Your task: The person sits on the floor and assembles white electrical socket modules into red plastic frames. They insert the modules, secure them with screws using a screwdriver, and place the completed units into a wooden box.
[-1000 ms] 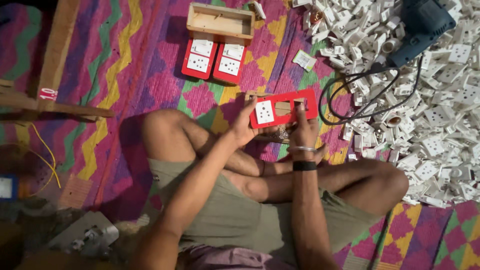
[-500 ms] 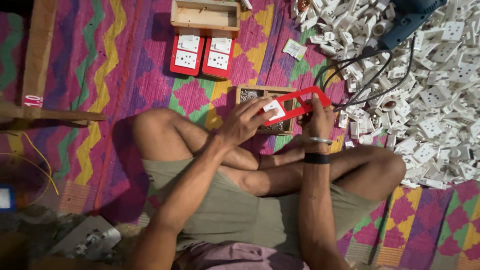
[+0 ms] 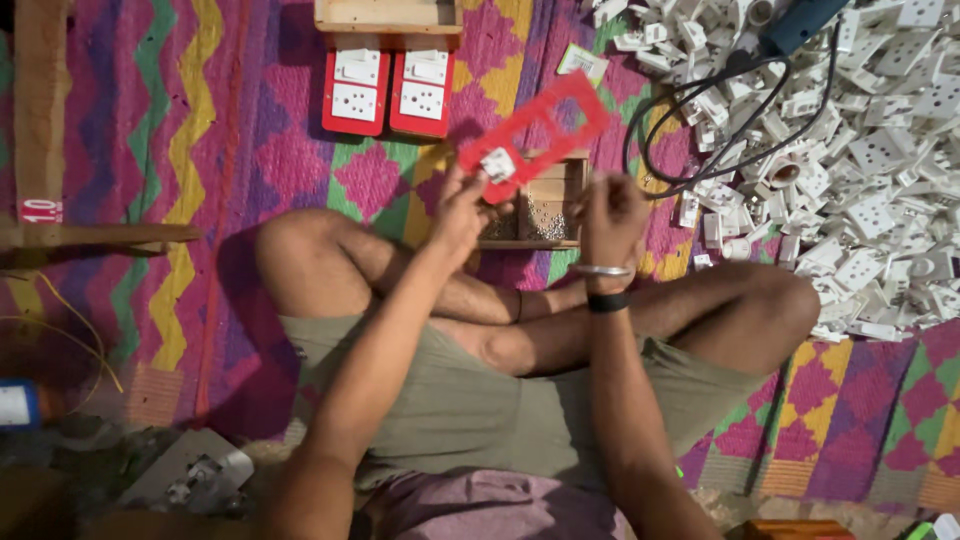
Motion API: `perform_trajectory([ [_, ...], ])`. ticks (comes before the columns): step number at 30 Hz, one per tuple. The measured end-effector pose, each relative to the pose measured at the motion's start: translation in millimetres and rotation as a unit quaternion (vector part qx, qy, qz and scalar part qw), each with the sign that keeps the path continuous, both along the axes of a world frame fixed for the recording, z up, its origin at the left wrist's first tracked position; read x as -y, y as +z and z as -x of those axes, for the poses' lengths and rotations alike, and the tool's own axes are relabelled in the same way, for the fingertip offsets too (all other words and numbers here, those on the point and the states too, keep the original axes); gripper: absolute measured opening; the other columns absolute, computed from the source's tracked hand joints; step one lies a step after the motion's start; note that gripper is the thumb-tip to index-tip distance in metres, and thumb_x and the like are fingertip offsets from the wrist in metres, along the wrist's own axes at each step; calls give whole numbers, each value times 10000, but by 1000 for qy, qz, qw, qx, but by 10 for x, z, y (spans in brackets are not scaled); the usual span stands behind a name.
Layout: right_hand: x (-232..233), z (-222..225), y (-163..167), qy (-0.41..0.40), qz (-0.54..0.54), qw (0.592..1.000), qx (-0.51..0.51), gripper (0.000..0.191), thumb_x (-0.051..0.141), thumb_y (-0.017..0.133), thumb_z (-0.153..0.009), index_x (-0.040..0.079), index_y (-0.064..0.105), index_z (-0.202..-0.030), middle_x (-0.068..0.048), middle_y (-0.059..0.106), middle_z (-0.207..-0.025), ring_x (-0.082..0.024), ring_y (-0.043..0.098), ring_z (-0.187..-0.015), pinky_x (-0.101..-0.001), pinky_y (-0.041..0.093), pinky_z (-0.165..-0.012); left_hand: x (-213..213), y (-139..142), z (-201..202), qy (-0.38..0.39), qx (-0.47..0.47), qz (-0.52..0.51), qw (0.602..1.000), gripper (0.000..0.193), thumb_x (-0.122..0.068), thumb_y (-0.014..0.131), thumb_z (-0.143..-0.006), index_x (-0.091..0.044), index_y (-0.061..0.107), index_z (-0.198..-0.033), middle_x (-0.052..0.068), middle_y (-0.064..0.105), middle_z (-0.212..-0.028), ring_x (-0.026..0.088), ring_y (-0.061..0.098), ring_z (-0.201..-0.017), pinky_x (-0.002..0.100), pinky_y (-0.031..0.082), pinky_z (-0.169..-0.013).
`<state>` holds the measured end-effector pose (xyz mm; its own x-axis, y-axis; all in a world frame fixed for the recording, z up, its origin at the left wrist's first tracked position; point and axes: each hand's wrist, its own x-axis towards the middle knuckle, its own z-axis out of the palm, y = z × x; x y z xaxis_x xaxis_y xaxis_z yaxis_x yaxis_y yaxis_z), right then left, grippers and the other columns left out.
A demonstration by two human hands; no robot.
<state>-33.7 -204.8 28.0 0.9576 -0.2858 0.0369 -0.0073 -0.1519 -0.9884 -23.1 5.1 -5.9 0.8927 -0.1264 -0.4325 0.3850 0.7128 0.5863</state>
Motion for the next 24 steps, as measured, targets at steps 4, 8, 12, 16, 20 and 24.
perform_trajectory([
  [4,1,93,-335,165,452,875,53,234,194,703,-859,60,698,-1050,-147,704,-869,-272,672,-760,-376,530,-627,-116,-23,-120,74,-1,64,995,364,-151,624,-1003,-123,519,-1350,80,676,-1143,246,685,-942,434,628,-734],
  [8,-194,51,-391,165,525,834,45,231,122,655,-748,131,742,-962,-133,686,-866,-343,671,-791,-449,543,-646,-109,34,-178,110,-36,41,992,490,-115,603,-936,-204,505,-1408,28,653,-1289,197,678,-1052,401,610,-750],
  [12,-318,51,-301,155,494,856,-1,167,112,653,-766,175,754,-882,-100,676,-867,-363,677,-848,-487,548,-698,-105,94,-192,102,-77,14,992,385,-135,572,-980,-140,540,-1364,87,655,-1245,265,700,-1012,403,641,-760],
  [16,-381,38,-262,135,518,843,-43,83,207,675,-836,137,719,-828,-113,671,-848,-382,679,-793,-504,548,-661,-73,47,-192,89,-67,-9,994,378,-146,586,-982,-166,536,-1356,50,655,-1245,228,705,-1024,398,638,-770],
  [20,-381,50,-255,90,511,853,-59,175,286,694,-845,120,708,-789,-127,695,-815,-408,675,-732,-535,539,-610,-59,11,-152,74,-45,0,996,416,-140,607,-954,-199,531,-1359,61,624,-1242,254,688,-1031,428,642,-770],
  [24,-241,20,-257,106,484,855,-150,183,344,709,-857,177,771,-895,-168,716,-792,-402,696,-760,-525,553,-639,-16,8,-124,68,-21,-37,997,470,-188,628,-981,-205,507,-1435,8,596,-1363,188,627,-1167,406,622,-819],
])
